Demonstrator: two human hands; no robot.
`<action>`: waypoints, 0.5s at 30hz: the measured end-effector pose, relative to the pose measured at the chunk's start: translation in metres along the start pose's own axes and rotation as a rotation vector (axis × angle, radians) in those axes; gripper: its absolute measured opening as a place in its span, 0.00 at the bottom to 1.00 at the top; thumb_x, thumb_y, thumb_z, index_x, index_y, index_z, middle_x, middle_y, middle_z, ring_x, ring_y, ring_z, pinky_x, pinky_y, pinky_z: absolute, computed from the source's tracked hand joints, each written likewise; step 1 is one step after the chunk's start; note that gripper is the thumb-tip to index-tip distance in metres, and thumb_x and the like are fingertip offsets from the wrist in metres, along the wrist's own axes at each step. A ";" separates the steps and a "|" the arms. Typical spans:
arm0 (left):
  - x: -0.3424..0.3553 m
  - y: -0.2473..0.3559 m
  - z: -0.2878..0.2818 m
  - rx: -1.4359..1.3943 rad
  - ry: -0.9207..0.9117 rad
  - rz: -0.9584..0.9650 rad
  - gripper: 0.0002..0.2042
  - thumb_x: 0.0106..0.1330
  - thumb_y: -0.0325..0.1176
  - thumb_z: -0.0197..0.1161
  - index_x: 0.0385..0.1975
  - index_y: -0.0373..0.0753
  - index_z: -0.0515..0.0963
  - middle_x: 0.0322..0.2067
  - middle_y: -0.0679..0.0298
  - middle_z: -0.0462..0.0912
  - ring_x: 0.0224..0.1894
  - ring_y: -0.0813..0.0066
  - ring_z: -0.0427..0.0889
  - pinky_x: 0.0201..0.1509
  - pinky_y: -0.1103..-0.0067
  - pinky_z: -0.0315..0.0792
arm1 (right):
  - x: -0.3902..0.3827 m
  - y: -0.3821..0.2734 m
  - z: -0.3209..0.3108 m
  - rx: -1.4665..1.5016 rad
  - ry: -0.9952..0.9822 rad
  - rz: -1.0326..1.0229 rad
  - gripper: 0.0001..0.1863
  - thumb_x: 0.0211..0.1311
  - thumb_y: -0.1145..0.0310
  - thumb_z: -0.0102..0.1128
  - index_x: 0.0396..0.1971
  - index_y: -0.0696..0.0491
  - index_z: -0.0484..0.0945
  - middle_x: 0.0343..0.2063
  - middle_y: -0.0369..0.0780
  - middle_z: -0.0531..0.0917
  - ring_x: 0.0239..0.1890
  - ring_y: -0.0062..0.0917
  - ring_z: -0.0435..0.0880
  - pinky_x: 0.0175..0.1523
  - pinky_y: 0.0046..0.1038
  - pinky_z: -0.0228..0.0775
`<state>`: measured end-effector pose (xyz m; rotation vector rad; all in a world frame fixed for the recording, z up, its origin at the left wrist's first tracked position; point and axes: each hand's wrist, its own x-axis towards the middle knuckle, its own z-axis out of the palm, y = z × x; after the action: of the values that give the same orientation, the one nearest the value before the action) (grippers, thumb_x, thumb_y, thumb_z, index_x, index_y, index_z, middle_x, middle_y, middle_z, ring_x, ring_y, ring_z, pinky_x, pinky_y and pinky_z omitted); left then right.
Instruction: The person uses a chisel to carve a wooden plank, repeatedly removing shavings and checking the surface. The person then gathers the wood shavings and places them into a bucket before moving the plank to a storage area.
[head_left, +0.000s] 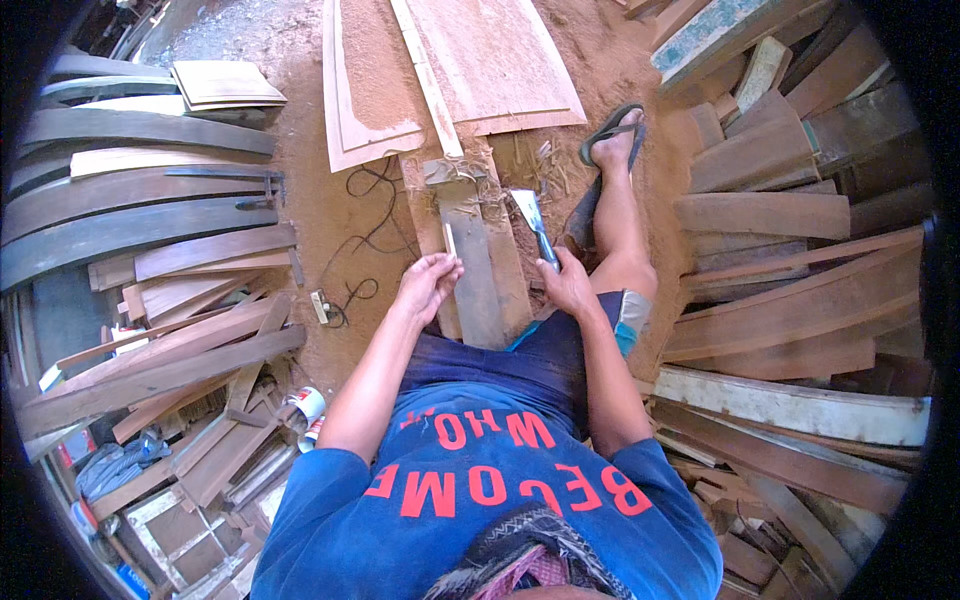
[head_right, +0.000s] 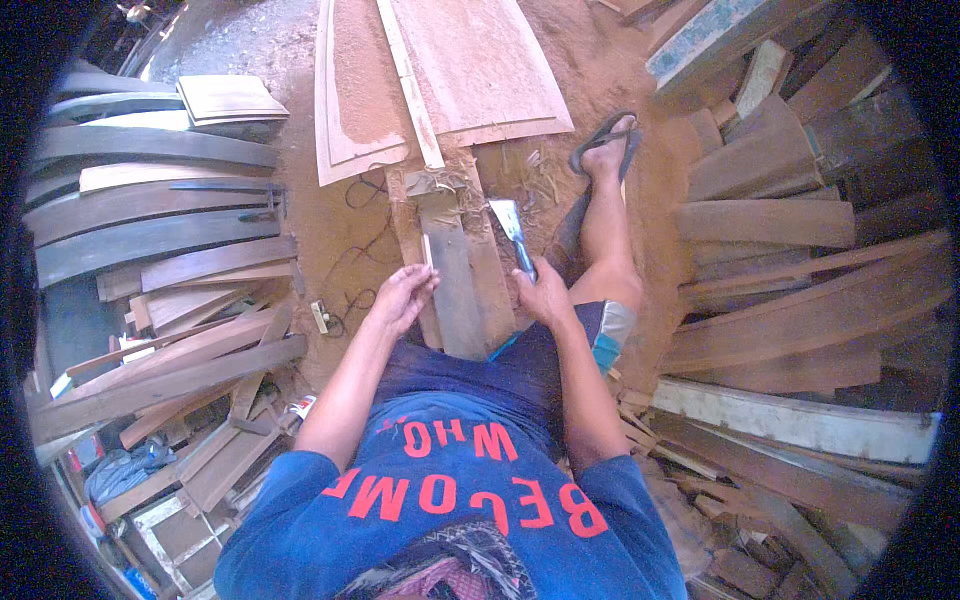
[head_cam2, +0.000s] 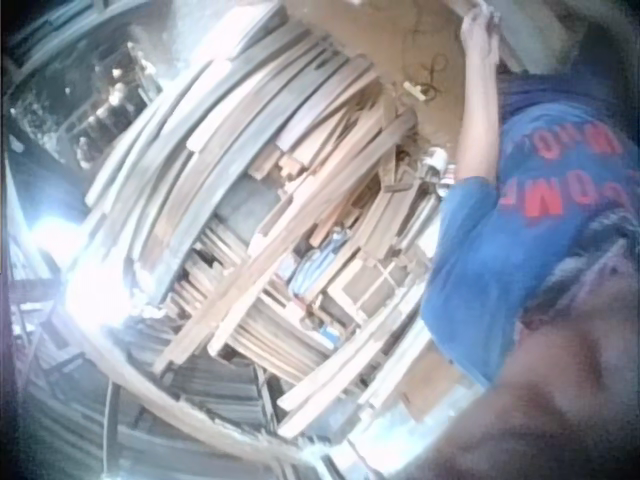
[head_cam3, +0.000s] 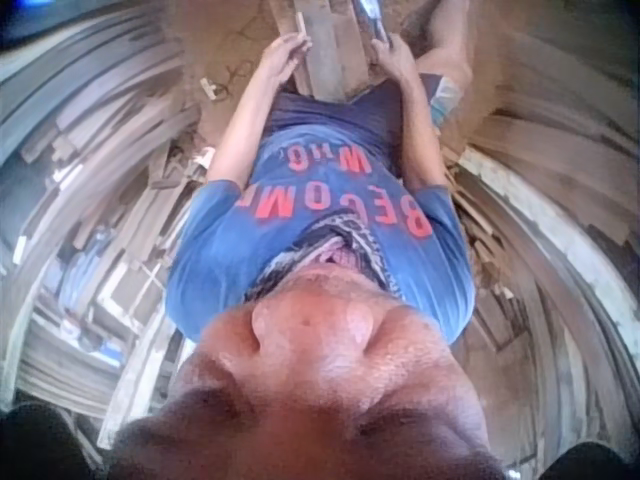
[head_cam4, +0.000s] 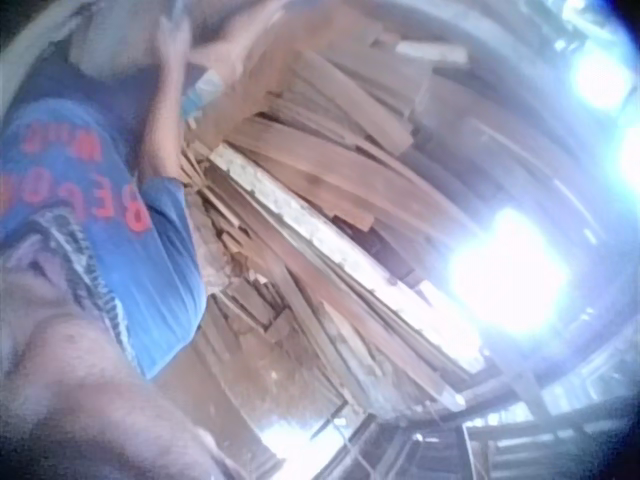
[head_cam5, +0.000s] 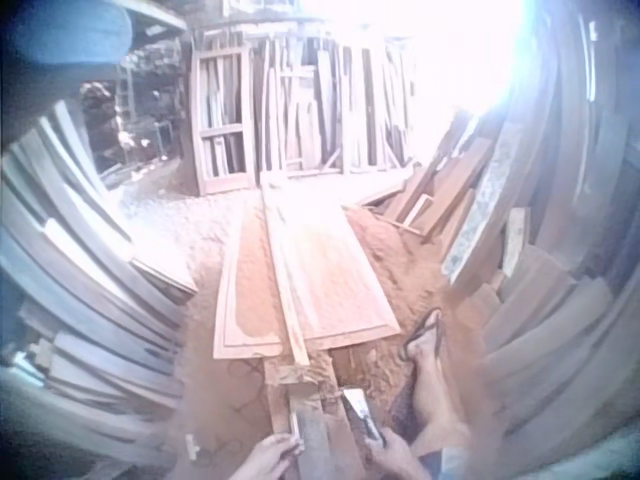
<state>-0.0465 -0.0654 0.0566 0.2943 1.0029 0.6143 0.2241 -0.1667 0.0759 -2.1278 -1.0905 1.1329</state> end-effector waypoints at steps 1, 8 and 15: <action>0.013 -0.001 0.004 -0.010 0.017 0.026 0.08 0.71 0.26 0.62 0.45 0.32 0.74 0.39 0.57 0.85 0.38 0.72 0.87 0.39 0.84 0.85 | -0.010 -0.009 0.001 0.191 -0.041 -0.025 0.21 0.67 0.57 0.62 0.49 0.59 0.74 0.27 0.43 0.82 0.30 0.33 0.85 0.39 0.38 0.79; 0.093 0.004 0.027 -0.104 0.224 0.136 0.06 0.69 0.20 0.61 0.42 0.28 0.76 0.39 0.55 0.84 0.38 0.68 0.86 0.45 0.81 0.85 | -0.035 -0.057 0.034 0.276 -0.140 0.121 0.18 0.72 0.58 0.57 0.52 0.56 0.75 0.26 0.44 0.81 0.23 0.28 0.82 0.29 0.33 0.76; 0.100 0.004 0.022 -0.126 0.226 0.099 0.06 0.70 0.20 0.59 0.44 0.27 0.77 0.41 0.57 0.83 0.42 0.68 0.84 0.53 0.76 0.84 | -0.019 -0.058 0.051 0.077 -0.085 -0.035 0.24 0.72 0.54 0.53 0.58 0.56 0.74 0.43 0.61 0.83 0.49 0.57 0.81 0.55 0.48 0.72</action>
<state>0.0098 -0.0005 0.0007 0.1662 1.1656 0.8105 0.1507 -0.1467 0.0989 -2.0110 -1.0993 1.2382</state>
